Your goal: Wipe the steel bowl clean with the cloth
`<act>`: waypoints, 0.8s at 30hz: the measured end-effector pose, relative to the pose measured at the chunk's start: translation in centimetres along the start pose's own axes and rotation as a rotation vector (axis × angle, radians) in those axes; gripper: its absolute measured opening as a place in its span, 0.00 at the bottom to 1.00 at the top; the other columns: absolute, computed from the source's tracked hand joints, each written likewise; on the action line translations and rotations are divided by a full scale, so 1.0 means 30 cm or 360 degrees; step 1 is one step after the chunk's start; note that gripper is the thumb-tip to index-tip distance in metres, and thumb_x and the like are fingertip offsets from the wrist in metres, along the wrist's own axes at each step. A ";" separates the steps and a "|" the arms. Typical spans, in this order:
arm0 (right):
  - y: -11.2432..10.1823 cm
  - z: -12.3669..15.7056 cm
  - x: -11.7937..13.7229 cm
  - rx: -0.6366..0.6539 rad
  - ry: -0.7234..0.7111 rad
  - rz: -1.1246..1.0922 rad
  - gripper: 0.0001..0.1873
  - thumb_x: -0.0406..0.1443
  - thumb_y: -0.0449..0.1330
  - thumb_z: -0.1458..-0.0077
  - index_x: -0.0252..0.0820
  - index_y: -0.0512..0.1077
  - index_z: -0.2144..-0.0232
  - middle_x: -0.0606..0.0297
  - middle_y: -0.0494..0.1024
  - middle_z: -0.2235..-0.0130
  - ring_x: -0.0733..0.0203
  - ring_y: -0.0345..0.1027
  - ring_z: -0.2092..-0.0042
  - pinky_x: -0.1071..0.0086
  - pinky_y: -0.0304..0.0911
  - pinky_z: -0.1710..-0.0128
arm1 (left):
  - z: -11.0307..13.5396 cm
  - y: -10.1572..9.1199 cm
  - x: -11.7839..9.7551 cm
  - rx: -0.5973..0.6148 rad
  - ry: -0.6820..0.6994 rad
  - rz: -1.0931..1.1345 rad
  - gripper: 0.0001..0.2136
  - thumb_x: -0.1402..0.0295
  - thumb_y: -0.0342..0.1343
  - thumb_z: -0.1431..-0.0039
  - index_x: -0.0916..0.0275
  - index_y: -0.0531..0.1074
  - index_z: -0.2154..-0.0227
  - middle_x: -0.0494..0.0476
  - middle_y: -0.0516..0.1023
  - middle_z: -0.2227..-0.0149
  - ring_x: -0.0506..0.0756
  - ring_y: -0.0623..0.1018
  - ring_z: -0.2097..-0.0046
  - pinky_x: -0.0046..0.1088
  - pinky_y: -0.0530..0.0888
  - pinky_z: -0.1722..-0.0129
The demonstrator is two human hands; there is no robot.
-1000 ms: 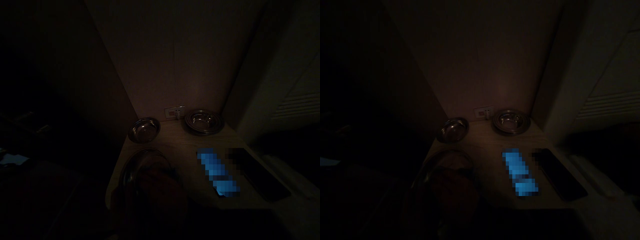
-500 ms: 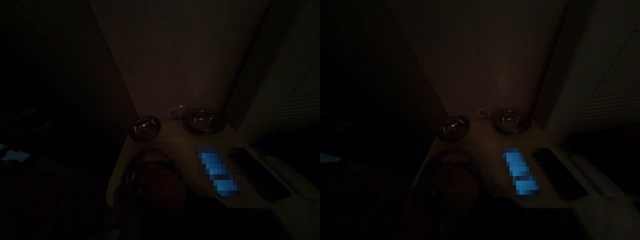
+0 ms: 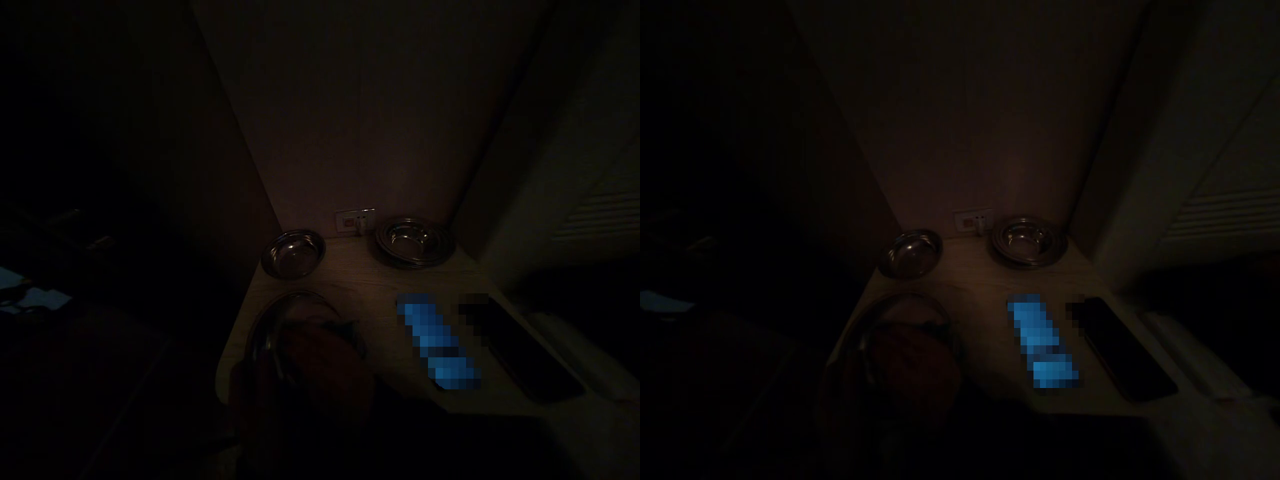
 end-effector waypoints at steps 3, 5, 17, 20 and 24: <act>-0.013 -0.009 0.005 -0.0141 0.0109 -0.0018 0.17 0.28 0.49 0.41 0.33 0.70 0.51 0.53 0.76 0.51 0.58 0.65 0.45 0.64 0.66 0.47 | -0.001 0.001 0.002 -0.0051 -0.0001 -0.0120 0.10 0.59 0.56 0.48 0.60 0.68 0.72 0.58 0.75 0.68 0.60 0.74 0.57 0.41 0.73 0.58; -0.010 -0.001 0.011 -0.0128 0.0125 -0.0010 0.18 0.28 0.50 0.40 0.35 0.69 0.50 0.56 0.75 0.50 0.59 0.65 0.45 0.66 0.67 0.49 | 0.004 0.004 0.003 -0.0092 0.0023 -0.0177 0.09 0.59 0.54 0.46 0.60 0.69 0.71 0.58 0.75 0.66 0.61 0.74 0.56 0.41 0.72 0.57; -0.004 0.013 0.005 -0.0132 0.0094 0.0100 0.18 0.29 0.51 0.42 0.36 0.70 0.50 0.56 0.75 0.49 0.56 0.65 0.45 0.64 0.67 0.48 | -0.006 0.032 0.033 -0.0115 -0.0036 -0.0149 0.13 0.56 0.51 0.44 0.61 0.68 0.68 0.55 0.73 0.70 0.57 0.74 0.62 0.37 0.72 0.59; 0.010 0.002 0.032 -0.0157 0.0085 0.0047 0.16 0.31 0.51 0.40 0.38 0.71 0.52 0.60 0.76 0.50 0.58 0.66 0.46 0.67 0.67 0.48 | -0.010 0.025 0.045 -0.0125 -0.0010 -0.0120 0.11 0.57 0.50 0.43 0.60 0.68 0.69 0.56 0.74 0.67 0.58 0.74 0.58 0.38 0.71 0.56; -0.028 0.072 -0.028 -0.0137 0.0094 0.0138 0.17 0.29 0.49 0.41 0.36 0.71 0.51 0.57 0.77 0.52 0.57 0.68 0.48 0.65 0.69 0.50 | -0.020 0.000 0.055 -0.0071 0.0001 -0.0097 0.10 0.58 0.52 0.44 0.60 0.69 0.69 0.58 0.75 0.65 0.60 0.73 0.54 0.41 0.71 0.54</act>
Point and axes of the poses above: each hand's wrist, its own z-axis away from the middle knuckle, its own y-axis out of the palm, x = y × z, the point moved 6 cm from there along -z, towards the middle knuckle
